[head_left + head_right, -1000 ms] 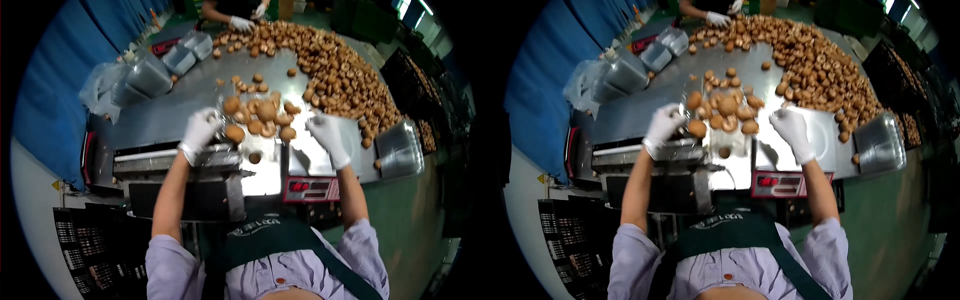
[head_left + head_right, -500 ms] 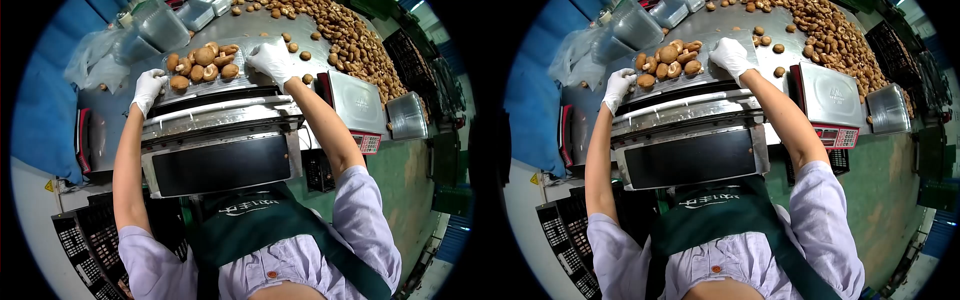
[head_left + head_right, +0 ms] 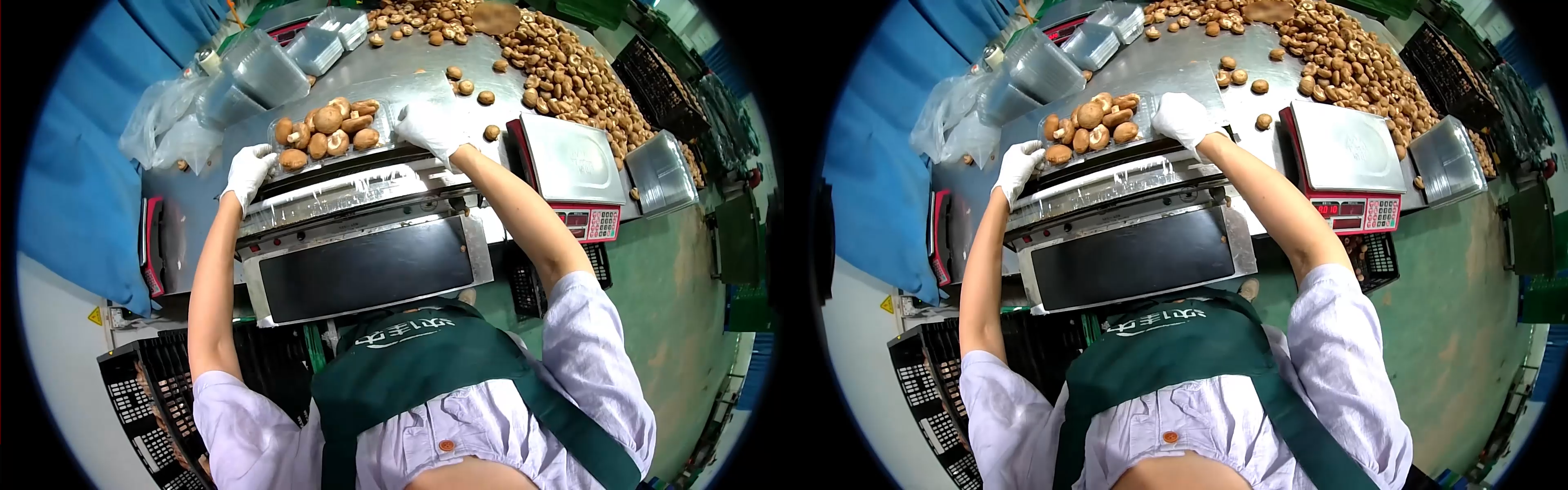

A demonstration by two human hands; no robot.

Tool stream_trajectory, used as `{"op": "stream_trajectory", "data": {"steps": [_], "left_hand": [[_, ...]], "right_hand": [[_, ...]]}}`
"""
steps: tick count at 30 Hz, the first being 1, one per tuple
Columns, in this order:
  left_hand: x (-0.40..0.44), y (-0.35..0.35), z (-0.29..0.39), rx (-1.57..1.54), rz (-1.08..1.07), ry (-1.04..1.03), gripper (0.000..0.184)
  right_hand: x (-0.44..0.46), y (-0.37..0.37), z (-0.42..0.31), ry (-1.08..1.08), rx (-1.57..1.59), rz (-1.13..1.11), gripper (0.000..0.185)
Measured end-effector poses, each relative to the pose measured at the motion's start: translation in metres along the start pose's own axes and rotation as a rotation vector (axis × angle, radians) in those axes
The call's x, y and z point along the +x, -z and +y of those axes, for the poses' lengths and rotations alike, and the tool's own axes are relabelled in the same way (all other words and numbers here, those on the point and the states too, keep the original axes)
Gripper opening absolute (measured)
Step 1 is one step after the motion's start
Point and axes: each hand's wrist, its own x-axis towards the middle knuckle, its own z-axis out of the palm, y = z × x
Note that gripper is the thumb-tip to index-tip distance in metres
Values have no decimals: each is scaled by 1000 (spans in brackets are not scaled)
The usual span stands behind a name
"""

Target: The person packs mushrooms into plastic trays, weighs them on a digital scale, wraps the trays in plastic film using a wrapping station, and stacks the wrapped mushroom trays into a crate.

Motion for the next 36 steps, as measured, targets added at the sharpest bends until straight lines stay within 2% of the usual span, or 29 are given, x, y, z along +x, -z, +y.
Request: {"op": "stream_trajectory", "data": {"steps": [1,2,4,6,8,10,12,13,14,15,16,17,19,20,22,23,24,25,26,27,28,30,32,34,36], "left_hand": [[-4,2,10,77,-11,31,37],[8,1,-11,198,41,-143,36],[-14,11,14,316,-7,-179,34],[-24,18,9,353,48,-259,31],[-48,28,15,403,80,-409,28],[-74,37,22,491,-1,-491,24],[-91,47,21,748,-134,-629,23],[-96,52,14,786,-118,-850,26],[-100,57,9,919,-188,-930,29],[-102,59,6,998,-223,-966,32],[-103,61,5,1078,-262,-1000,36],[-103,61,7,1105,-306,-1007,37],[-98,60,5,1093,-256,-1064,34],[-94,57,1,1080,-220,-1095,33],[-84,51,-7,1004,-190,-1126,24],[-82,45,-11,949,-167,-1100,22],[-81,40,-13,894,-144,-1073,19],[-80,36,-15,823,-130,-1036,14],[-79,33,-19,627,-130,-1016,12],[-83,35,-10,536,-157,-805,9],[-91,38,-1,441,-183,-590,6],[-96,50,-10,235,-311,-396,8],[-116,59,-13,-50,-475,-300,16],[-141,77,-3,-396,-566,-173,16],[-162,112,25,-588,-581,-77,17]], "right_hand": [[1,2,0,-2,-3,-13,25],[0,5,0,9,2,-1,25],[-8,13,0,76,-58,41,25],[-34,32,-3,227,-191,148,23],[-41,34,16,372,-213,143,20],[-54,37,32,566,-352,140,19],[-65,43,39,764,-469,-29,18],[-75,49,30,790,-554,-57,20],[-87,56,19,817,-642,-86,22],[-94,58,13,809,-733,-182,32],[-95,56,16,930,-821,-134,44],[-93,53,15,980,-802,-205,46],[-87,50,10,1065,-805,-292,50],[-81,43,15,1147,-796,-232,48],[-72,39,13,1175,-772,-208,41],[-65,32,21,1071,-649,-266,35],[-66,33,20,1067,-657,-261,35],[-66,33,18,916,-524,-253,34],[-67,33,17,766,-389,-247,33],[-70,36,16,889,-495,-205,28],[-74,28,23,909,-362,-83,19],[-102,30,27,590,-306,-101,9],[-133,44,26,615,-167,-48,4],[-163,71,12,462,-54,-119,6],[-178,122,-28,289,295,-254,8]]}}
